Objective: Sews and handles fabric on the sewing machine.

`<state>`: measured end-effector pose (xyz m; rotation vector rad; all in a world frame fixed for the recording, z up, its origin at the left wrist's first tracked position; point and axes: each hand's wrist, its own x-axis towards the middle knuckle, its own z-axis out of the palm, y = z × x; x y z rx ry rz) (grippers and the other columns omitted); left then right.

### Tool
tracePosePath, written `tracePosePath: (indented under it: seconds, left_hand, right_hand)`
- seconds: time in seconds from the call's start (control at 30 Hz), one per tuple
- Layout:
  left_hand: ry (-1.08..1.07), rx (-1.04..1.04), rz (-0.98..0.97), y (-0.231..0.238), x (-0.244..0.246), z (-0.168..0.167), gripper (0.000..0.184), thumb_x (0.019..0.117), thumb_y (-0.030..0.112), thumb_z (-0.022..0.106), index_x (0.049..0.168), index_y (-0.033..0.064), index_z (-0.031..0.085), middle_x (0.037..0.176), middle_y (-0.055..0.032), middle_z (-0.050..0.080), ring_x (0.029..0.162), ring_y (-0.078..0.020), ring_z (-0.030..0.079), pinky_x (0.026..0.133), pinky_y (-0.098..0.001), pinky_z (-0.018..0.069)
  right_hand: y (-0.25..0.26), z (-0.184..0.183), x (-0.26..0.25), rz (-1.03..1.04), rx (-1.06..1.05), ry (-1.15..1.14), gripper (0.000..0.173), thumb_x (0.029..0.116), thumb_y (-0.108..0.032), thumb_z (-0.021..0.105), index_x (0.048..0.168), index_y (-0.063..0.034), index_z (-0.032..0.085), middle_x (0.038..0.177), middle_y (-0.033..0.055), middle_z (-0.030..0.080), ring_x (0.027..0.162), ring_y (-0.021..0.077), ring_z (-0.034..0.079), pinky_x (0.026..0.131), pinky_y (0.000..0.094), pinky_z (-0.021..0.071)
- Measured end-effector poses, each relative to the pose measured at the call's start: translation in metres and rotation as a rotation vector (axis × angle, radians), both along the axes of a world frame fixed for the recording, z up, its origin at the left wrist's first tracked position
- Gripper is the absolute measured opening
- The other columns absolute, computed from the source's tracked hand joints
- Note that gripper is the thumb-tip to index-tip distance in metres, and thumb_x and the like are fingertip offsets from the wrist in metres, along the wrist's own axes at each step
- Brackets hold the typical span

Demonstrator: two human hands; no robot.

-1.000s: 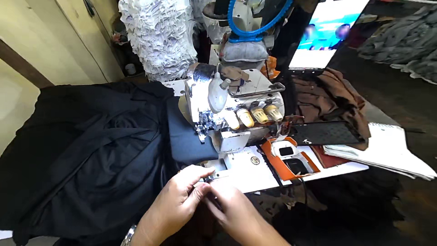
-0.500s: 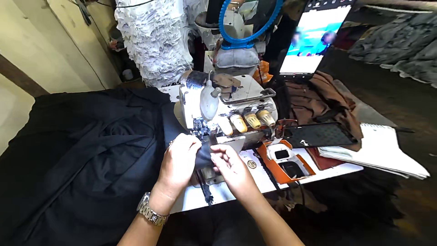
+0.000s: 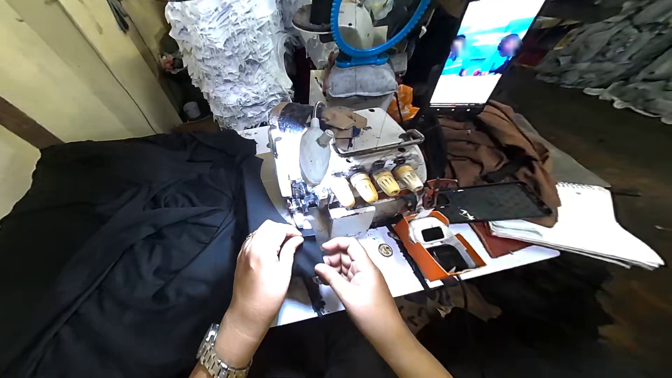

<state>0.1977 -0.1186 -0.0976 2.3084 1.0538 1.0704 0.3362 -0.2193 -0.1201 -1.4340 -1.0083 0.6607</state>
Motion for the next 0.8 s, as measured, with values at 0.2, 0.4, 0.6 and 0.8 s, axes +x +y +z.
tracePosePath:
  seconds: [0.2,0.4,0.6,0.8]
  left_hand:
    - [0.145,0.233,0.043,-0.006,0.008,-0.001,0.013,0.0944,0.021,0.066,0.093,0.0174,0.078,0.095,0.0016,0.07,0.093,-0.0162,0.068,0.081,-0.0389,0.0557]
    - [0.247,0.345,0.142,-0.028,0.004,-0.006,0.029,0.0966,0.012,0.055,0.111,0.0129,0.079,0.111,-0.0045,0.077,0.108,-0.0217,0.072,0.095,-0.04,0.0569]
    - [0.182,0.283,0.086,-0.015,-0.003,-0.014,0.03,0.1014,0.022,0.052,0.11,0.0142,0.079,0.118,-0.0014,0.076,0.118,-0.0206,0.069,0.103,-0.0401,0.0529]
    - [0.206,0.133,0.028,0.01,-0.001,-0.003,0.027,0.101,0.022,0.054,0.112,0.0122,0.077,0.119,-0.0031,0.075,0.117,-0.0196,0.069,0.102,-0.0431,0.0537]
  right_hand:
    - [0.0,-0.01,-0.009,0.001,0.02,0.075,0.025,0.0891,-0.006,0.071,0.112,-0.0036,0.061,0.091,0.0011,0.071,0.076,0.0063,0.071,0.068,0.0212,0.0611]
    - [0.006,-0.012,-0.006,0.001,0.156,-0.166,0.019,0.0904,-0.007,0.069,0.108,-0.0001,0.066,0.096,0.0033,0.071,0.081,0.0015,0.069,0.073,0.0163,0.0589]
    - [0.019,-0.005,-0.001,-0.032,0.159,-0.461,0.02,0.0965,-0.014,0.062,0.107,-0.01,0.079,0.099,-0.0002,0.075,0.091,0.0036,0.07,0.081,0.019,0.0584]
    - [0.019,-0.004,-0.001,-0.047,0.172,-0.478,0.021,0.0958,-0.014,0.062,0.107,-0.0091,0.079,0.096,0.0001,0.074,0.087,0.0025,0.069,0.078,0.0175,0.0574]
